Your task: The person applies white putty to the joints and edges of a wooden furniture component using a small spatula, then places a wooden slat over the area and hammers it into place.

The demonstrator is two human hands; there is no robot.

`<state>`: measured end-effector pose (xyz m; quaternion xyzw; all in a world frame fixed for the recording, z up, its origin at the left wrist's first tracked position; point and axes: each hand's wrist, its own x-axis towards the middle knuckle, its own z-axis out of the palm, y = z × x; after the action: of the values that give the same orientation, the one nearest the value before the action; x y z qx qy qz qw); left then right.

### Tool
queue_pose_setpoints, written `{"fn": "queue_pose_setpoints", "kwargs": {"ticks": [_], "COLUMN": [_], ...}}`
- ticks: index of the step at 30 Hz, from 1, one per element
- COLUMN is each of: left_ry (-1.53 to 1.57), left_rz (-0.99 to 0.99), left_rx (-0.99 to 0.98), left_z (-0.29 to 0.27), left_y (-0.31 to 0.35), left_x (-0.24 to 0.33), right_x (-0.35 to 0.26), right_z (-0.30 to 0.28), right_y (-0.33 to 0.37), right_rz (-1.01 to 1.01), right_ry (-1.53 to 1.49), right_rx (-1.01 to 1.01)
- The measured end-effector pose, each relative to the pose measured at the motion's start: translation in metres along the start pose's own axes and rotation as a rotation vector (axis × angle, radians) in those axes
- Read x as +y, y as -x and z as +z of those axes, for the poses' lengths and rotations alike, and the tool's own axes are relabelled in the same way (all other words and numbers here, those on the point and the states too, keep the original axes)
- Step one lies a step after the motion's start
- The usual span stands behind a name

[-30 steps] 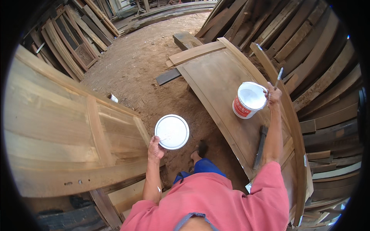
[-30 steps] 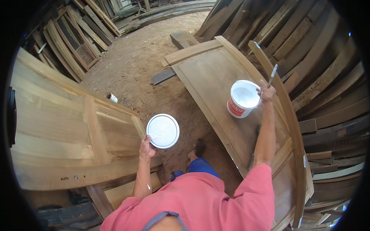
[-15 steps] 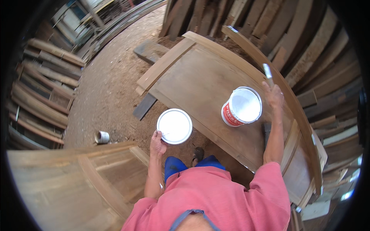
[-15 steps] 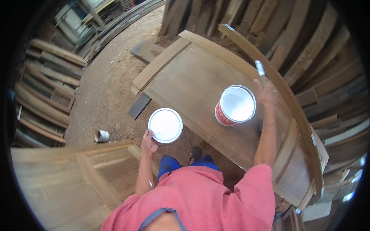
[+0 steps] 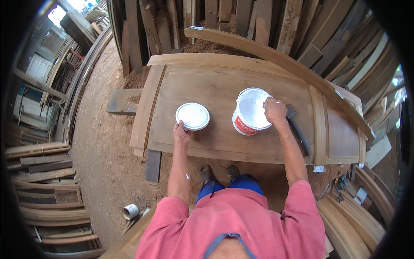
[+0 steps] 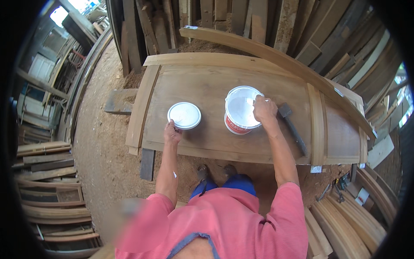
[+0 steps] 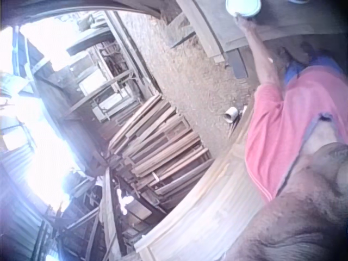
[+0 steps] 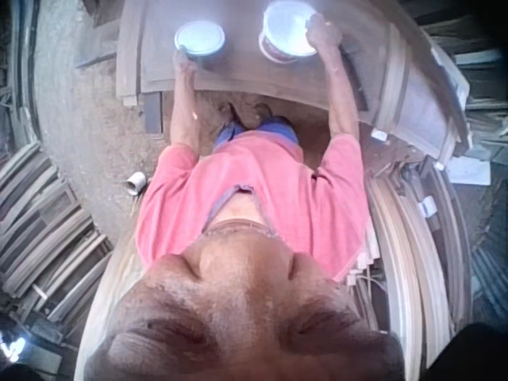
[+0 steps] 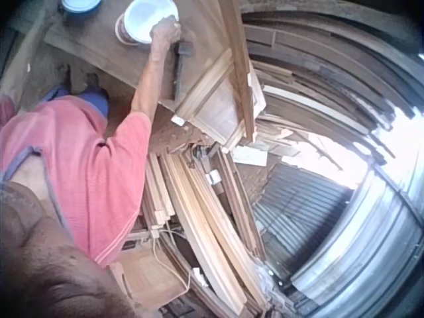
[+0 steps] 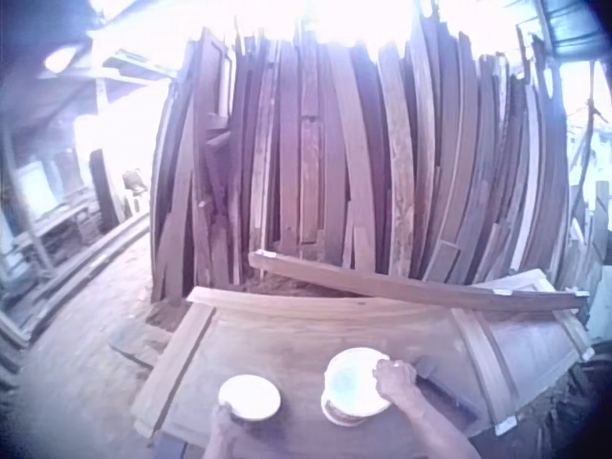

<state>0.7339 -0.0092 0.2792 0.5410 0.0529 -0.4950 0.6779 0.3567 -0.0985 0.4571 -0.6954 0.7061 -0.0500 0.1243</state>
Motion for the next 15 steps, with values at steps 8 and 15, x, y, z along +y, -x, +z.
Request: {"fn": "queue_pose_setpoints", "kwargs": {"ticks": [8, 15], "left_ry": [-0.734, -1.186], "left_rz": [0.047, 0.554], "left_rx": [-0.170, -0.303], "left_z": [-0.048, -0.086], "left_y": [-0.050, -0.043], "left_x": [0.024, 0.054], "right_x": [-0.008, -0.001], "right_z": [0.078, 0.074], "right_y": [-0.019, 0.016], "right_rz": [-0.007, 0.122], "right_ry": [-0.286, -0.724], "right_rx": [0.206, 0.187]}}
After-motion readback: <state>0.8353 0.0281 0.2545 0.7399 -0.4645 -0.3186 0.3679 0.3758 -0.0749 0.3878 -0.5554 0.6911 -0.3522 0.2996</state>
